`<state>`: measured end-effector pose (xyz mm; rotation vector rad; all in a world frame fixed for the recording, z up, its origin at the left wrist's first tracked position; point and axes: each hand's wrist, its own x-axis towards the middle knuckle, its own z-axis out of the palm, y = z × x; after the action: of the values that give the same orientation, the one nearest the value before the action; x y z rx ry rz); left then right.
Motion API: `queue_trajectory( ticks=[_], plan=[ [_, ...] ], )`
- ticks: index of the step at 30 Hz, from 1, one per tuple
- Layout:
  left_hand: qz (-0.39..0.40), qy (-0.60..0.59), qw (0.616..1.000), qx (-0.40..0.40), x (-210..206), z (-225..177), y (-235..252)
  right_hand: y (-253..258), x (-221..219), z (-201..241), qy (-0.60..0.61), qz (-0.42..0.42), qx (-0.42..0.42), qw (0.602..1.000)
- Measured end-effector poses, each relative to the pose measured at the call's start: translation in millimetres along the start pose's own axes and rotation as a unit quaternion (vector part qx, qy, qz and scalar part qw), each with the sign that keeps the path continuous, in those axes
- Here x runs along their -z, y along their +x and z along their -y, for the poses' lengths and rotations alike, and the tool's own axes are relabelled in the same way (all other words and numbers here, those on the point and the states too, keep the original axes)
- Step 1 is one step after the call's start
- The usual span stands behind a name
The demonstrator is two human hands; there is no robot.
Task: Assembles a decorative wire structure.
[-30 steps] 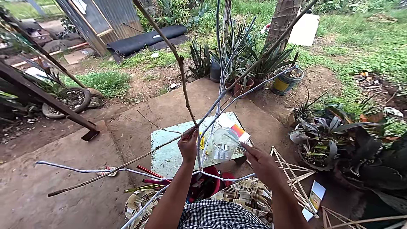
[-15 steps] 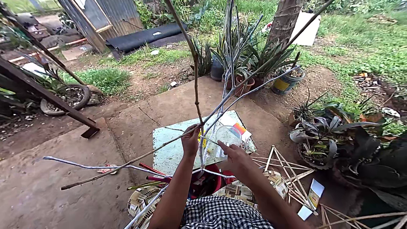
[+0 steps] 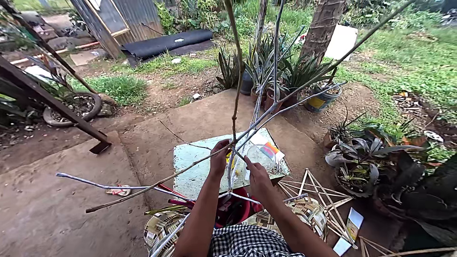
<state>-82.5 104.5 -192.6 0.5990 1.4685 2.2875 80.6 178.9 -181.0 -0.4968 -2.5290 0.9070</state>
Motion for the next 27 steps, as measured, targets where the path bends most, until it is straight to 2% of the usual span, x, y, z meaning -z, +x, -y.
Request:
queue_trajectory(
  ticks=[4, 13, 27],
  plan=[
    [-0.009, -0.024, 0.999, 0.022, -1, 1, 0, 3, -9, 2, 0.006, -0.009, 0.012, 1.0],
    [-0.006, -0.03, 0.999, 0.016, -1, 4, 1, 5, -36, -7, 0.014, -0.109, 0.067, 0.992],
    [-0.023, -0.05, 0.998, 0.012, -7, 3, -7, 3, -57, -16, 0.078, -0.107, 0.051, 0.99]
  ],
)
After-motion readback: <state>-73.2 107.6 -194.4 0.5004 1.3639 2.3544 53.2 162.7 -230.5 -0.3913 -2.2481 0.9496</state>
